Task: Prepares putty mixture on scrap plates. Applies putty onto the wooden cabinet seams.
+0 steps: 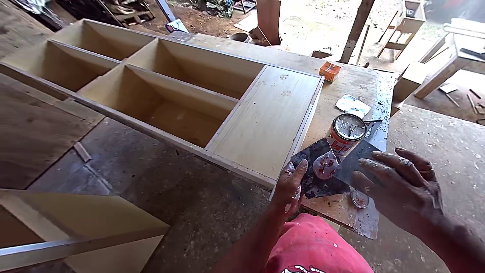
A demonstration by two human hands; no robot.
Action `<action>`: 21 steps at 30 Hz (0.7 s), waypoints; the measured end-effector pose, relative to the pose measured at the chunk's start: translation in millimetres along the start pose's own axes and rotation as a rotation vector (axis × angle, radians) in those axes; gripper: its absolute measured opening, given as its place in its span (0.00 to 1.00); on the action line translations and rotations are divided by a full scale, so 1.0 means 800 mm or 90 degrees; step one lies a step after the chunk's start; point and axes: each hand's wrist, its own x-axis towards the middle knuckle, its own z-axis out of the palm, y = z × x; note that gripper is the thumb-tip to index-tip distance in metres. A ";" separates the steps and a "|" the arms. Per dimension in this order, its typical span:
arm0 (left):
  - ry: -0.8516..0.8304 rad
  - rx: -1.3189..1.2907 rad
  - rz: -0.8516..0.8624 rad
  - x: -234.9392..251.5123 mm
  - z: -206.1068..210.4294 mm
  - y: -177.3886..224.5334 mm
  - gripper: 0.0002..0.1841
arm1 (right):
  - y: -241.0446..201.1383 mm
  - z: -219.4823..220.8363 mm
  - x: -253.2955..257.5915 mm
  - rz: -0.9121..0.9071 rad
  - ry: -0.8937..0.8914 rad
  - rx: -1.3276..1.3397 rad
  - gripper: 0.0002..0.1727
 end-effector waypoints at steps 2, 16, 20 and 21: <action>0.004 -0.013 0.007 -0.002 -0.001 0.003 0.14 | 0.001 -0.013 0.004 -0.006 0.025 -0.006 0.12; -0.051 -0.035 0.026 -0.019 -0.008 0.011 0.13 | 0.037 -0.050 0.058 0.005 -0.039 0.200 0.13; -0.110 -0.027 0.004 -0.020 -0.012 0.017 0.11 | 0.072 -0.059 0.096 0.143 -0.262 0.479 0.07; -0.127 -0.023 -0.005 -0.020 -0.013 0.019 0.10 | 0.080 -0.055 0.107 0.163 -0.312 0.540 0.07</action>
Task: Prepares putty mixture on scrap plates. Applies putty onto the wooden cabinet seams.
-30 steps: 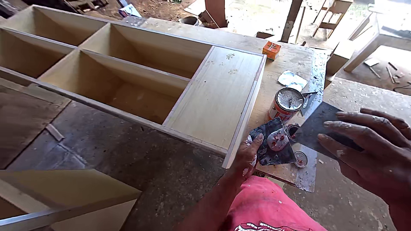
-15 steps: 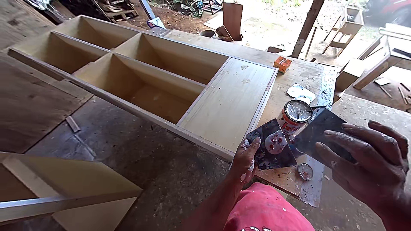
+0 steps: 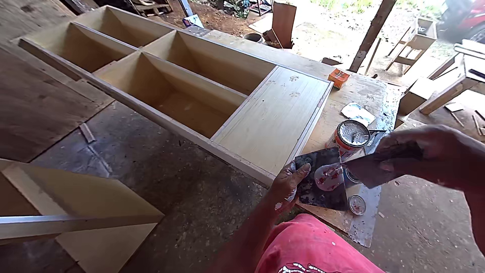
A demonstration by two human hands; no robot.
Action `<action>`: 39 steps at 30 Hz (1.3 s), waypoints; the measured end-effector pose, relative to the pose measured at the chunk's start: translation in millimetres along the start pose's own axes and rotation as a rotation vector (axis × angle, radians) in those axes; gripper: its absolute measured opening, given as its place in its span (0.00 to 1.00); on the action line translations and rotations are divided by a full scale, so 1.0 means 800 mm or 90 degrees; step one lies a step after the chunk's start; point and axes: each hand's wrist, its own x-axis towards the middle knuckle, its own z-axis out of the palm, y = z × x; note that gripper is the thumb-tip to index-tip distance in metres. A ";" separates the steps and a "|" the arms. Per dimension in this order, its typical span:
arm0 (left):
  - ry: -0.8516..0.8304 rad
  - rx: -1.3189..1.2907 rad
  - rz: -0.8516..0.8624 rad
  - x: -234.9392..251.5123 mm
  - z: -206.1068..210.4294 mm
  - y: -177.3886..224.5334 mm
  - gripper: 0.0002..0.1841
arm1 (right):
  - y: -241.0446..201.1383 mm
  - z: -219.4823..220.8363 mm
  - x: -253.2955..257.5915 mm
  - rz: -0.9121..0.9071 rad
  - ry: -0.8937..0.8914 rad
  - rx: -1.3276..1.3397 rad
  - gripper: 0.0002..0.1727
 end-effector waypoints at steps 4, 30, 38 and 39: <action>-0.062 0.022 -0.017 0.001 -0.006 0.004 0.10 | 0.007 -0.005 0.037 0.130 -0.151 0.221 0.10; 0.172 0.132 0.570 0.016 0.018 -0.007 0.12 | 0.014 0.185 0.020 0.031 0.465 0.672 0.10; 0.236 0.404 0.604 0.009 0.025 -0.037 0.15 | 0.007 0.175 0.055 0.205 0.433 0.668 0.12; 0.242 0.452 0.601 0.007 0.022 -0.035 0.17 | 0.010 0.173 0.059 0.222 0.411 0.672 0.11</action>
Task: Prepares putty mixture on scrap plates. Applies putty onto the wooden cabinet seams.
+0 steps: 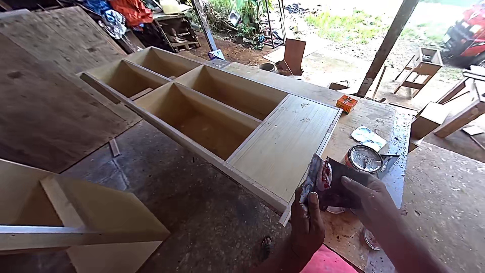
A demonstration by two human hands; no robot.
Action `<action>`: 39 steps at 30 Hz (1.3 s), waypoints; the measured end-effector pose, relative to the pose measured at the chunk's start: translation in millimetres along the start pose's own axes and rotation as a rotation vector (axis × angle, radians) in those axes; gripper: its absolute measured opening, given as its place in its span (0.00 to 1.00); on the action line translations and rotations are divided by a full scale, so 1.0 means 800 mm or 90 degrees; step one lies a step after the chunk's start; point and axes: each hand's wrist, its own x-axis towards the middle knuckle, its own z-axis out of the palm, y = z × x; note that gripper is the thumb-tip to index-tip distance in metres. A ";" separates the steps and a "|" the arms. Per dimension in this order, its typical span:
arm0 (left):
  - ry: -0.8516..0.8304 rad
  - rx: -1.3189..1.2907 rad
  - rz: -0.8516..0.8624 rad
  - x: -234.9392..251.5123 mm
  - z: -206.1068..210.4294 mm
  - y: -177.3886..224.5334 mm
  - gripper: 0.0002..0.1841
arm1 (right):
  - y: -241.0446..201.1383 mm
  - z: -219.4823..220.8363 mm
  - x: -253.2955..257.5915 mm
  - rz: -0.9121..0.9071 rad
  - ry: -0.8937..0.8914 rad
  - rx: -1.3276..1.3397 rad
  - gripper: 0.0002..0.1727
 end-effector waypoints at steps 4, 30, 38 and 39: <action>-0.039 0.081 -0.011 0.002 -0.016 0.006 0.21 | -0.002 0.003 0.021 0.081 -0.059 -0.021 0.11; 0.284 -0.568 -0.460 0.082 -0.372 0.053 0.13 | 0.073 0.315 0.042 -0.920 -0.728 -0.520 0.22; 0.336 -0.454 -0.296 0.087 -0.481 0.042 0.14 | 0.187 0.445 0.026 -0.962 -0.540 -0.414 0.23; 0.343 -0.436 -0.281 0.088 -0.494 0.040 0.14 | 0.198 0.458 0.027 -0.956 -0.539 -0.416 0.23</action>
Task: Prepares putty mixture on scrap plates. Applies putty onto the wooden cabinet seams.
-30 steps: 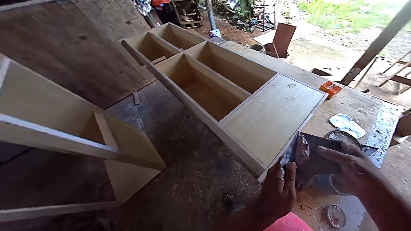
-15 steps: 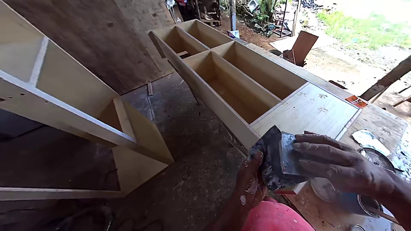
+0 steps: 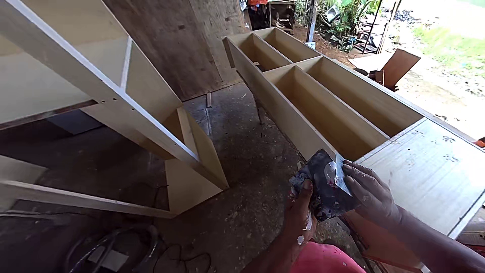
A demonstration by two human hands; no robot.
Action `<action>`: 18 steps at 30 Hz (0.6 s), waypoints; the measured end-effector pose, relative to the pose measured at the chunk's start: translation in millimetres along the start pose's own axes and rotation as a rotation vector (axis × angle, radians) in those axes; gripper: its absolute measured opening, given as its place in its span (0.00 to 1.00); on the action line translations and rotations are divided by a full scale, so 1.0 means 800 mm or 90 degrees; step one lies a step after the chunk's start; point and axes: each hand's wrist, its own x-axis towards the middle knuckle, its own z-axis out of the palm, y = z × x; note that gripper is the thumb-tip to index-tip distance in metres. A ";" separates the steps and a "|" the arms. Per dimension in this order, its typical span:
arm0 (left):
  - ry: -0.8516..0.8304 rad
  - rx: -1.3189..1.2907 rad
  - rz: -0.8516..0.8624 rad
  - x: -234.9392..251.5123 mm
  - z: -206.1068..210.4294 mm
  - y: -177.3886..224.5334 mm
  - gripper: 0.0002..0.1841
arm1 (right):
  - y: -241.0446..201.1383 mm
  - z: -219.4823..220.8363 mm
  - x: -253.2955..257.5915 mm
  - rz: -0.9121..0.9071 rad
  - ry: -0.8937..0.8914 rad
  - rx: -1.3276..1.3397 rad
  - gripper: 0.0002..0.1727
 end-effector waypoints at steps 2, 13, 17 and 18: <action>0.019 0.025 0.035 0.013 -0.017 0.011 0.14 | 0.006 0.029 0.009 0.015 -0.014 -0.007 0.22; 0.084 0.071 -0.008 0.106 -0.087 0.084 0.12 | 0.112 0.080 0.093 0.719 -0.131 0.622 0.18; 0.095 0.070 -0.113 0.177 -0.114 0.103 0.11 | 0.166 0.123 0.131 0.673 -0.161 1.040 0.13; 0.104 0.068 -0.148 0.196 -0.117 0.107 0.10 | 0.175 0.142 0.145 0.644 -0.191 1.069 0.11</action>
